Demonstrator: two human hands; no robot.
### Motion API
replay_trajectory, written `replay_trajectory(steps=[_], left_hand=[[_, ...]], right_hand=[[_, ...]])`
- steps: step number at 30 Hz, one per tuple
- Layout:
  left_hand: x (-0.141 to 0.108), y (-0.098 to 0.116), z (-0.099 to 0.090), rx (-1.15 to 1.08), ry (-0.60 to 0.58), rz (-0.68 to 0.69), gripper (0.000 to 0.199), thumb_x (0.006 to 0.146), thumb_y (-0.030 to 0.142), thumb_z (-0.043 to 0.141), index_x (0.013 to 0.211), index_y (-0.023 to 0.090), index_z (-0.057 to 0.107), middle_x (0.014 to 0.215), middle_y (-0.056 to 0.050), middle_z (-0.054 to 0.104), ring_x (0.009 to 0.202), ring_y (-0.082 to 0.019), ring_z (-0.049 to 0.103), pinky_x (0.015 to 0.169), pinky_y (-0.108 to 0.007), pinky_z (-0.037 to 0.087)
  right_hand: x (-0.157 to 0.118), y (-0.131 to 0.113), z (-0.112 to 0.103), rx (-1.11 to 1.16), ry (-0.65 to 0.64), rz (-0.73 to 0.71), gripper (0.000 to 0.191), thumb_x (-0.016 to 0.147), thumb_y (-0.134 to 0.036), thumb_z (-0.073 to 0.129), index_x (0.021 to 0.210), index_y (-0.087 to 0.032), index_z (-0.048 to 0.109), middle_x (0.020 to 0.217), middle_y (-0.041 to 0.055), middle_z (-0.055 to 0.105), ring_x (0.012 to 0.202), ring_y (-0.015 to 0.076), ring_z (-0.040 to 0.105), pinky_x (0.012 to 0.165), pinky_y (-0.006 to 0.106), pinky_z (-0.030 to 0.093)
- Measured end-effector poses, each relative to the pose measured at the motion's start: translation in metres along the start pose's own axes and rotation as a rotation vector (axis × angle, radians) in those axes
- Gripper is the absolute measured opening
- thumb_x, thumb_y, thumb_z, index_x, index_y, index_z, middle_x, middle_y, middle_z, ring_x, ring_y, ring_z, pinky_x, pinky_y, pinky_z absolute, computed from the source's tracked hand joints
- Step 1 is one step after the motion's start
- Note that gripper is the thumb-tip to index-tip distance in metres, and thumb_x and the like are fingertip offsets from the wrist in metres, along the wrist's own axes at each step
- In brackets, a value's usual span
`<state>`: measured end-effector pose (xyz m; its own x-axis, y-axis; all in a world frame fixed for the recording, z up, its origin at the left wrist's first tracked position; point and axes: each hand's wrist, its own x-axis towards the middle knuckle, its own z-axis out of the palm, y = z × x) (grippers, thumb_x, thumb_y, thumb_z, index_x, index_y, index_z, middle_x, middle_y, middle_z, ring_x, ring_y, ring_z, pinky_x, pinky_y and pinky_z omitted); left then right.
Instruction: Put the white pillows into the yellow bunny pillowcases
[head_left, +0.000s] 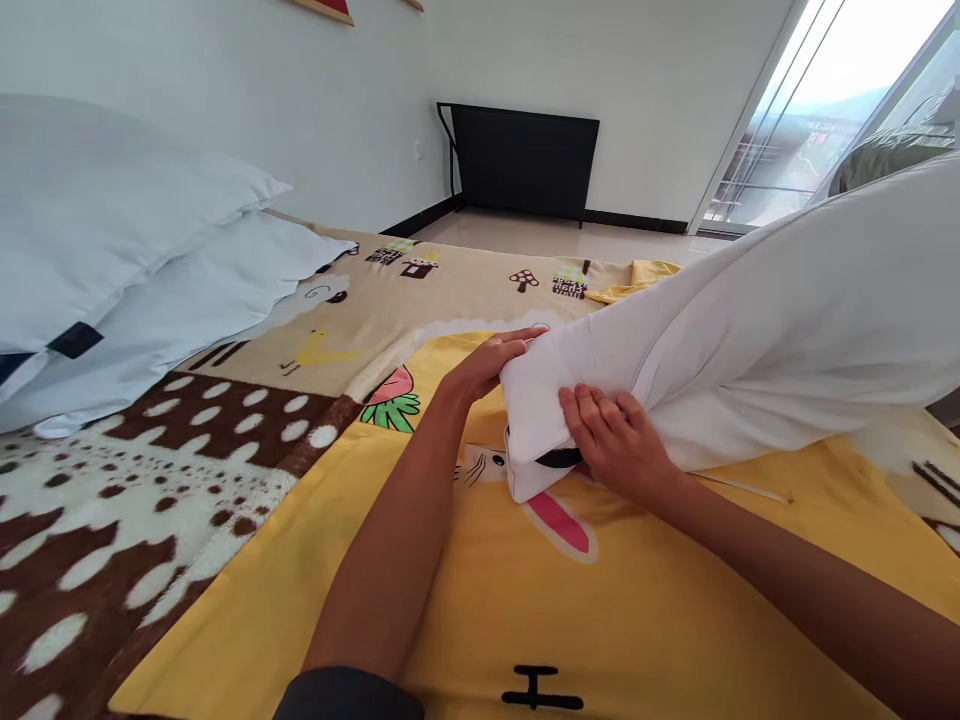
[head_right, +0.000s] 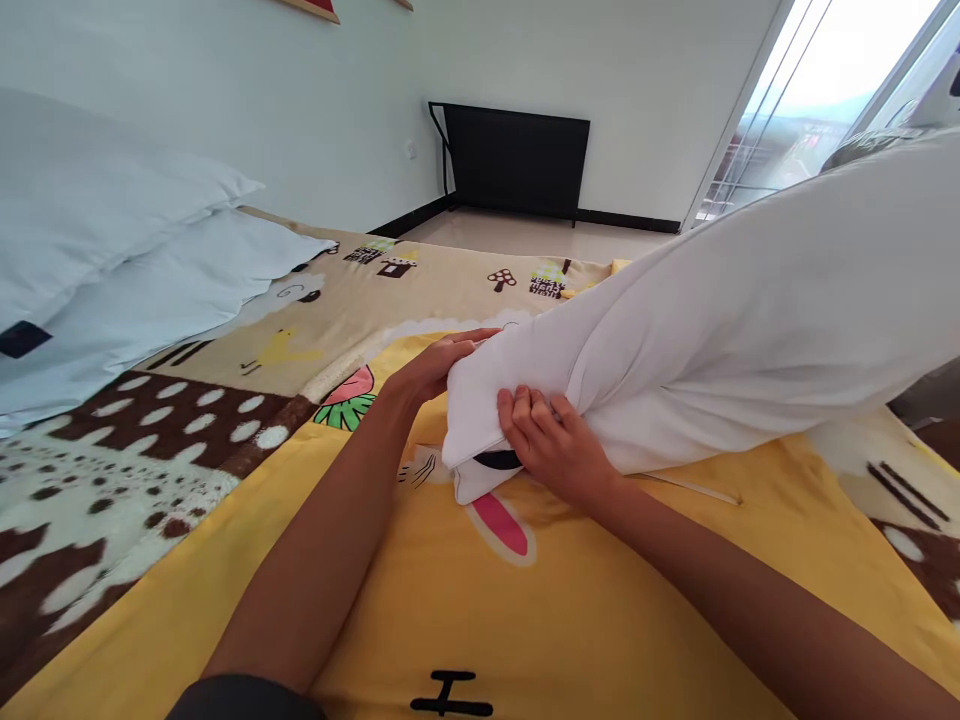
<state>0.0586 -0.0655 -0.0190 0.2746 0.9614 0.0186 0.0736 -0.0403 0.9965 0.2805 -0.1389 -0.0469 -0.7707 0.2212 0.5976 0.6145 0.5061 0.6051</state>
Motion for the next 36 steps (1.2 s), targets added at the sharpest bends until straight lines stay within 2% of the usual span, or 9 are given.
replay_trajectory(steps=[3,8,11,13,16,18,22,29,36], left_hand=[[0.001,0.007,0.003,0.117,0.021,0.084,0.047,0.076,0.03,0.05,0.12,0.017,0.061,0.128,-0.007,0.057,0.115,-0.024,0.05,0.091,-0.03,0.042],[-0.009,0.038,0.01,0.376,0.081,0.154,0.04,0.082,0.028,0.043,0.114,0.014,0.064,0.131,-0.009,0.055,0.123,-0.025,0.045,0.103,-0.033,0.033],[-0.029,0.062,0.014,0.558,-0.009,0.215,0.038,0.084,0.037,0.047,0.112,0.018,0.065,0.129,-0.006,0.057,0.125,-0.027,0.044,0.107,-0.035,0.028],[-0.044,0.075,0.02,0.725,-0.093,0.179,0.05,0.077,0.048,0.057,0.119,0.02,0.061,0.135,-0.006,0.052,0.128,-0.031,0.04,0.108,-0.038,0.024],[-0.059,0.085,0.04,0.996,-0.128,0.059,0.088,0.061,0.051,0.073,0.136,0.017,0.042,0.148,-0.012,0.032,0.136,-0.035,0.026,0.11,-0.043,0.019],[-0.063,0.086,0.057,1.161,-0.084,-0.016,0.1,0.058,0.041,0.079,0.141,0.013,0.032,0.151,-0.018,0.023,0.138,-0.036,0.021,0.111,-0.044,0.018],[-0.06,0.081,0.083,1.473,0.023,-0.096,0.102,0.059,0.018,0.079,0.143,0.007,0.022,0.15,-0.025,0.019,0.136,-0.037,0.024,0.107,-0.046,0.025],[-0.061,0.08,0.088,1.548,0.046,-0.093,0.112,0.054,0.036,0.084,0.142,0.005,0.023,0.147,-0.025,0.025,0.132,-0.037,0.03,0.105,-0.044,0.03],[-0.063,0.071,0.105,1.636,0.124,-0.12,0.088,0.07,0.024,0.071,0.141,-0.001,0.026,0.145,-0.03,0.026,0.13,-0.043,0.032,0.1,-0.048,0.033]], right_hand=[[0.008,0.008,0.003,0.03,-0.033,0.002,0.044,0.085,-0.012,0.042,0.128,-0.003,0.048,0.114,0.0173,0.06,0.1,0.0254,0.047,0.086,0.039,0.033],[0.023,0.022,0.007,0.182,-0.13,0.037,0.055,0.076,-0.011,0.043,0.13,0.002,0.043,0.11,0.0202,0.056,0.093,0.0268,0.044,0.084,0.04,0.031],[0.032,0.029,0.011,0.264,-0.185,0.064,0.058,0.072,-0.011,0.044,0.129,0.001,0.043,0.104,0.0185,0.055,0.088,0.0271,0.041,0.079,0.04,0.031],[0.038,0.034,0.015,0.29,-0.2,0.077,0.059,0.068,-0.01,0.045,0.126,0.0,0.046,0.099,0.0169,0.054,0.086,0.0268,0.04,0.077,0.039,0.03],[0.044,0.041,0.02,0.298,-0.197,0.075,0.056,0.066,-0.013,0.048,0.12,0.001,0.05,0.095,0.0156,0.053,0.083,0.0264,0.038,0.075,0.038,0.03],[0.046,0.044,0.023,0.309,-0.197,0.076,0.054,0.067,-0.015,0.049,0.119,0.0,0.05,0.094,0.0153,0.053,0.083,0.0263,0.038,0.075,0.037,0.03],[0.046,0.045,0.025,0.32,-0.218,0.081,0.054,0.064,-0.011,0.048,0.118,-0.001,0.05,0.094,0.015,0.052,0.084,0.0261,0.038,0.074,0.036,0.029],[0.048,0.047,0.023,0.336,-0.221,0.074,0.053,0.063,-0.013,0.051,0.115,-0.002,0.052,0.095,0.015,0.053,0.084,0.0264,0.038,0.075,0.036,0.029],[0.048,0.047,0.025,0.342,-0.234,0.091,0.052,0.066,-0.011,0.05,0.118,-0.004,0.051,0.097,0.0143,0.053,0.086,0.0255,0.039,0.075,0.035,0.027]])
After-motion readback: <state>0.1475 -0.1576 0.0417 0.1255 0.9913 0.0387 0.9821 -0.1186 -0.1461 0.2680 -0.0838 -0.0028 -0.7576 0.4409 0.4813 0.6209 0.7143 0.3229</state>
